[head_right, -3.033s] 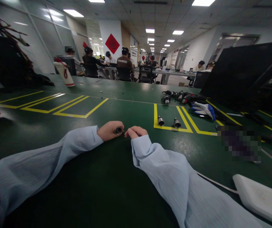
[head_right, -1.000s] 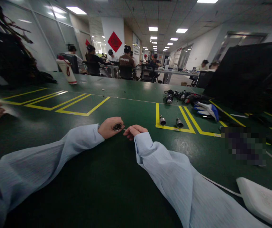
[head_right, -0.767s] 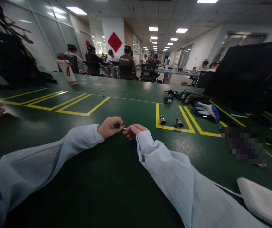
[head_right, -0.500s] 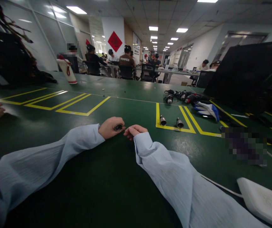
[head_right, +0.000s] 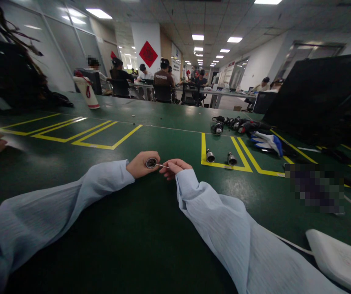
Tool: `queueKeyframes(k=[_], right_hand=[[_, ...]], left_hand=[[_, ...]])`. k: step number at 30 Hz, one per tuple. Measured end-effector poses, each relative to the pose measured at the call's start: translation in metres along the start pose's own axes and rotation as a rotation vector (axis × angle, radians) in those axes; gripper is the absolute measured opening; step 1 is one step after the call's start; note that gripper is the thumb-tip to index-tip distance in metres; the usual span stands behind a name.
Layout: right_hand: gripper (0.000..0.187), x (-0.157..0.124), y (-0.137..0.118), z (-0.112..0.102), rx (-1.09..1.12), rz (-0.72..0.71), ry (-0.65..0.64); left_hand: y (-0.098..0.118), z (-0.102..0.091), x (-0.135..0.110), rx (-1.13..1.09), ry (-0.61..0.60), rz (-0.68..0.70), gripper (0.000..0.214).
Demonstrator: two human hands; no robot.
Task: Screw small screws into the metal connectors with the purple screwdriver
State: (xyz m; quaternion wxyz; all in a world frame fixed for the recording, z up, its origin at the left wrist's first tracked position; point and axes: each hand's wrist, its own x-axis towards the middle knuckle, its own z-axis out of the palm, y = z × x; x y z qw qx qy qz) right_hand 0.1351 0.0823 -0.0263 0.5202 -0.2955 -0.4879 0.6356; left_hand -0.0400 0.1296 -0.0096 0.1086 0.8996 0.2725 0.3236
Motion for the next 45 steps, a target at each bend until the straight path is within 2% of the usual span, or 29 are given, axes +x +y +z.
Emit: queueKeyframes(k=[3, 7, 13, 18, 21, 24, 28, 32, 37, 41, 45], right_hand=[[0.014, -0.002, 0.000, 0.002, -0.052, -0.036, 0.032], [0.011, -0.001, -0.001, 0.001, -0.062, -0.007, 0.028], [0.015, 0.002, -0.003, -0.004, 0.029, 0.058, -0.026], [0.016, 0.002, -0.001, -0.003, 0.055, 0.045, -0.015], [0.015, 0.000, 0.000, 0.000, -0.011, -0.016, 0.028], [0.012, -0.002, 0.000, 0.003, -0.095, -0.071, 0.079], [0.009, -0.001, -0.001, 0.001, -0.087, -0.061, 0.049], [0.008, 0.003, -0.002, -0.007, 0.035, 0.049, -0.026], [0.008, 0.006, -0.003, -0.011, 0.102, 0.096, -0.099], [0.007, 0.004, -0.003, -0.008, 0.087, 0.075, -0.078], [0.007, 0.000, -0.003, -0.004, 0.026, 0.001, 0.008]], left_hand=[[-0.001, 0.001, -0.001, 0.091, -0.032, 0.001, 0.006], [0.001, 0.001, -0.001, 0.134, -0.080, 0.031, 0.007], [0.005, 0.001, 0.000, -0.093, -0.054, -0.003, 0.013], [0.008, 0.003, 0.001, -0.187, -0.046, -0.067, 0.015], [0.009, 0.004, 0.001, -0.094, -0.025, -0.100, 0.013], [0.009, 0.003, 0.001, 0.070, -0.052, -0.083, 0.010], [0.009, 0.002, 0.001, 0.189, -0.112, -0.040, 0.007], [0.009, 0.004, 0.000, 0.045, -0.102, -0.001, 0.010], [0.008, 0.004, 0.001, -0.133, -0.106, 0.010, 0.013], [0.009, 0.004, 0.001, -0.154, -0.100, -0.013, 0.016], [0.010, 0.005, 0.001, -0.044, -0.082, -0.062, 0.015]])
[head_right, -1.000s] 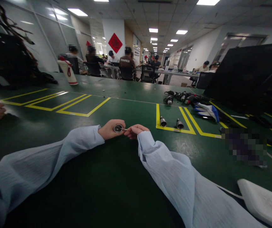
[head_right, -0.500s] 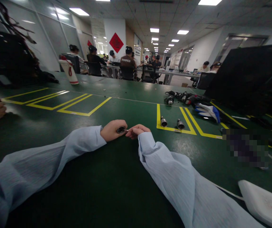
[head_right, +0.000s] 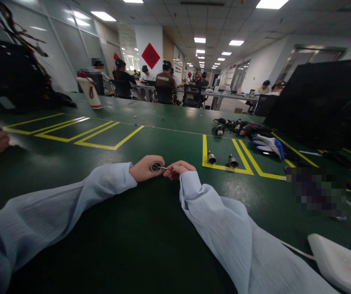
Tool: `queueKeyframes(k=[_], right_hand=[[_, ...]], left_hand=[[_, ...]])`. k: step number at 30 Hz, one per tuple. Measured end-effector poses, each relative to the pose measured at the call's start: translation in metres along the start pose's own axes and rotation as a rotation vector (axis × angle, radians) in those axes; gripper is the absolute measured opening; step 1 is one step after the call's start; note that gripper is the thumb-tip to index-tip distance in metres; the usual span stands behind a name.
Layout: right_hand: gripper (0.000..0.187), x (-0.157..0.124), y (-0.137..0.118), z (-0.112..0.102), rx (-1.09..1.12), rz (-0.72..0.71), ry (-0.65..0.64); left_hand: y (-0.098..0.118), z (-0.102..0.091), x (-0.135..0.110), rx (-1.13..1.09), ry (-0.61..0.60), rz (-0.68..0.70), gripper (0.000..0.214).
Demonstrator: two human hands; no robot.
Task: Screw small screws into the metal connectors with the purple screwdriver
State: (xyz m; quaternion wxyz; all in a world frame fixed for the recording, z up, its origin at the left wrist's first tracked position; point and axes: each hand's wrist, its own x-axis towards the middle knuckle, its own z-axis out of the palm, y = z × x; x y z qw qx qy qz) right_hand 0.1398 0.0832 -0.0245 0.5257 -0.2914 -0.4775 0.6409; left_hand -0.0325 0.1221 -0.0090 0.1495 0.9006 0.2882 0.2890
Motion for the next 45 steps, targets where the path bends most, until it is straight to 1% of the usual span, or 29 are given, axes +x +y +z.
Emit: queueKeyframes(k=[3, 6, 9, 13, 16, 18, 22, 24, 27, 32, 35, 37, 40, 42, 45], right_hand=[[0.007, -0.001, 0.001, 0.003, -0.089, -0.044, 0.057], [0.009, -0.001, 0.001, 0.004, -0.119, -0.018, 0.022], [0.009, 0.000, 0.000, 0.002, -0.073, 0.027, -0.031], [0.009, 0.001, -0.003, -0.002, -0.001, 0.071, -0.068], [0.009, 0.001, -0.004, -0.002, 0.024, 0.072, -0.079], [0.009, 0.000, -0.003, -0.001, 0.009, 0.047, -0.051], [0.010, -0.005, -0.002, 0.004, -0.116, -0.048, 0.058], [0.010, -0.006, -0.002, 0.006, -0.162, -0.072, 0.077], [0.009, -0.005, -0.003, 0.005, -0.135, -0.018, 0.023], [0.010, 0.002, -0.003, -0.003, -0.014, 0.095, -0.065], [0.010, 0.003, -0.003, -0.005, 0.025, 0.107, -0.086], [0.010, 0.001, -0.003, -0.004, 0.011, 0.077, -0.063], [0.011, -0.005, -0.005, 0.001, -0.071, -0.035, 0.014], [0.012, -0.009, -0.006, 0.006, -0.178, -0.129, 0.084], [0.012, -0.014, -0.007, 0.012, -0.396, -0.243, 0.165]], left_hand=[[0.000, 0.000, -0.001, 0.115, 0.010, -0.040, 0.012], [0.000, 0.000, -0.001, 0.145, -0.002, -0.027, 0.012], [0.000, 0.000, -0.001, 0.079, -0.011, 0.010, 0.012], [0.001, 0.000, 0.000, -0.045, -0.047, 0.074, 0.012], [0.001, 0.000, 0.000, -0.088, -0.055, 0.091, 0.012], [0.001, 0.000, -0.001, -0.064, -0.049, 0.076, 0.012], [0.001, 0.001, -0.001, 0.086, -0.023, 0.003, 0.011], [0.000, 0.001, -0.001, 0.147, -0.015, -0.014, 0.010], [0.001, 0.001, -0.001, 0.146, -0.023, 0.021, 0.009], [0.002, 0.000, -0.001, 0.014, -0.090, 0.128, 0.009], [0.002, -0.001, -0.001, -0.046, -0.096, 0.120, 0.010], [0.002, -0.001, -0.001, -0.049, -0.082, 0.095, 0.011], [0.002, 0.000, -0.001, 0.006, -0.049, 0.052, 0.013], [0.002, 0.000, -0.001, 0.070, -0.037, 0.021, 0.014], [0.002, 0.001, -0.001, 0.159, -0.049, -0.011, 0.015]])
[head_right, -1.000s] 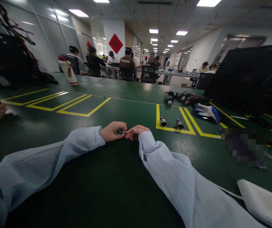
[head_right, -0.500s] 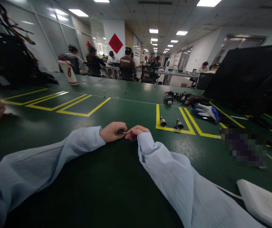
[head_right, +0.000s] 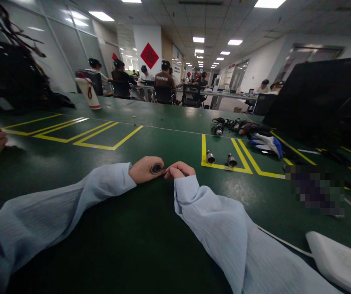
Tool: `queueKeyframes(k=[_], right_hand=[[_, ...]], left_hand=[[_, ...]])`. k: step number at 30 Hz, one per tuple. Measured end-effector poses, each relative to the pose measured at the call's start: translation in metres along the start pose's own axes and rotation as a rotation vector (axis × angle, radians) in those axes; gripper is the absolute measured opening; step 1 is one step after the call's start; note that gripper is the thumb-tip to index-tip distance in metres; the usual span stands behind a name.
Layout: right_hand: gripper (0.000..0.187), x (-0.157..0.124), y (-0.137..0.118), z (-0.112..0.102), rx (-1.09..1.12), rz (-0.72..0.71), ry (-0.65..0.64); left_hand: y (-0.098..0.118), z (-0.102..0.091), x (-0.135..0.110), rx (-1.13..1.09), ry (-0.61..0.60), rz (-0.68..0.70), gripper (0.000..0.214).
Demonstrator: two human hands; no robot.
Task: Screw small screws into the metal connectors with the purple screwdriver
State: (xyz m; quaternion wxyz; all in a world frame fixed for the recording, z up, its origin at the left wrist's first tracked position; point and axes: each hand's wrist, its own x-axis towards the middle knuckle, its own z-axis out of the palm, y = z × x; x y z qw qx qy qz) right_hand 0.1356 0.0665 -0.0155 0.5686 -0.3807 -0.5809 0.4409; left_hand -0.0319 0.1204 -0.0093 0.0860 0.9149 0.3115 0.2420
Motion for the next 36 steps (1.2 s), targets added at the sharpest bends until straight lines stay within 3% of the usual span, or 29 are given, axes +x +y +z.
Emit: queueKeyframes(k=[4, 9, 11, 15, 19, 22, 25, 31, 36], right_hand=[[0.012, 0.001, 0.000, 0.000, -0.053, 0.004, -0.006], [0.011, 0.011, 0.006, -0.008, 0.298, 0.288, -0.131], [0.009, 0.014, 0.008, -0.009, 0.381, 0.339, -0.164], [0.010, 0.012, 0.009, -0.006, 0.389, 0.283, -0.144], [0.011, 0.003, 0.003, -0.001, 0.239, 0.118, -0.063], [0.012, 0.001, 0.001, 0.000, 0.153, 0.075, -0.072], [0.011, 0.007, 0.005, -0.005, 0.223, 0.142, -0.137], [0.011, 0.029, 0.023, -0.018, 0.425, 0.466, -0.407], [0.009, 0.020, 0.018, -0.012, 0.449, 0.323, -0.250]], left_hand=[[0.000, -0.001, 0.000, 0.037, -0.018, 0.009, 0.016], [-0.001, -0.001, -0.001, -0.059, -0.006, 0.078, 0.015], [-0.001, -0.001, -0.001, -0.109, 0.006, 0.096, 0.015], [-0.001, 0.000, -0.001, -0.142, 0.030, 0.075, 0.015], [0.000, -0.001, -0.001, -0.084, 0.013, 0.038, 0.015], [0.000, -0.002, -0.001, -0.050, -0.006, 0.022, 0.015], [-0.001, -0.002, -0.001, -0.062, -0.015, 0.041, 0.013], [-0.003, 0.001, -0.002, -0.194, 0.010, 0.081, 0.014], [-0.002, 0.001, -0.001, -0.238, 0.031, 0.059, 0.016]])
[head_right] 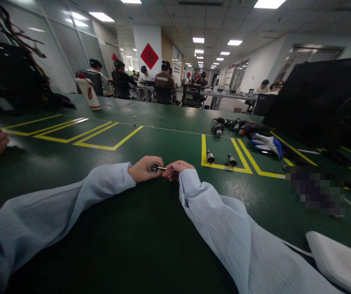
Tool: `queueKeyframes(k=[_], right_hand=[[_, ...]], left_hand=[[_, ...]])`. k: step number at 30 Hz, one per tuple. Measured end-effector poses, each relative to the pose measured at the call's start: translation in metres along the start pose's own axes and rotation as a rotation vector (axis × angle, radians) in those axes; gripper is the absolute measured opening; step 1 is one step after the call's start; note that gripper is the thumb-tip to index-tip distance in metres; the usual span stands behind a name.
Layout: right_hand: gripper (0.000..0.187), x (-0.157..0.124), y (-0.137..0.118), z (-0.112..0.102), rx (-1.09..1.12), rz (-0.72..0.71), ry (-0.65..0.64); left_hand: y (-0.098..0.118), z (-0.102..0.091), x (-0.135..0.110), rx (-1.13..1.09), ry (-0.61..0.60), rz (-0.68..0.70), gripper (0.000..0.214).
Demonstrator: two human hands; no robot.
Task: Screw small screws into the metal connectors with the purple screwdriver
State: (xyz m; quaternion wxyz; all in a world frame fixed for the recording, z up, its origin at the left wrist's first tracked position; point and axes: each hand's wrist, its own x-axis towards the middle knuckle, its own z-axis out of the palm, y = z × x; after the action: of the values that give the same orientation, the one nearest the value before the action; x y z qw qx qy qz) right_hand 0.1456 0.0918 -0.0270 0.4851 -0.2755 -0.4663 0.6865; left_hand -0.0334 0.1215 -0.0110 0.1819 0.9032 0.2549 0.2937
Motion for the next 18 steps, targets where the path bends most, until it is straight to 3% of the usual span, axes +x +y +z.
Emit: queueKeyframes(k=[6, 13, 18], right_hand=[[0.009, -0.012, -0.002, 0.014, -0.180, -0.160, 0.153], [0.010, -0.008, -0.003, 0.011, -0.102, -0.030, 0.067], [0.010, -0.006, -0.003, 0.007, -0.049, -0.006, 0.030]], left_hand=[[0.001, -0.001, 0.001, 0.148, -0.004, -0.069, 0.015], [0.001, -0.002, 0.000, 0.060, -0.066, -0.009, 0.012], [0.000, -0.002, 0.000, -0.039, -0.046, 0.009, 0.014]])
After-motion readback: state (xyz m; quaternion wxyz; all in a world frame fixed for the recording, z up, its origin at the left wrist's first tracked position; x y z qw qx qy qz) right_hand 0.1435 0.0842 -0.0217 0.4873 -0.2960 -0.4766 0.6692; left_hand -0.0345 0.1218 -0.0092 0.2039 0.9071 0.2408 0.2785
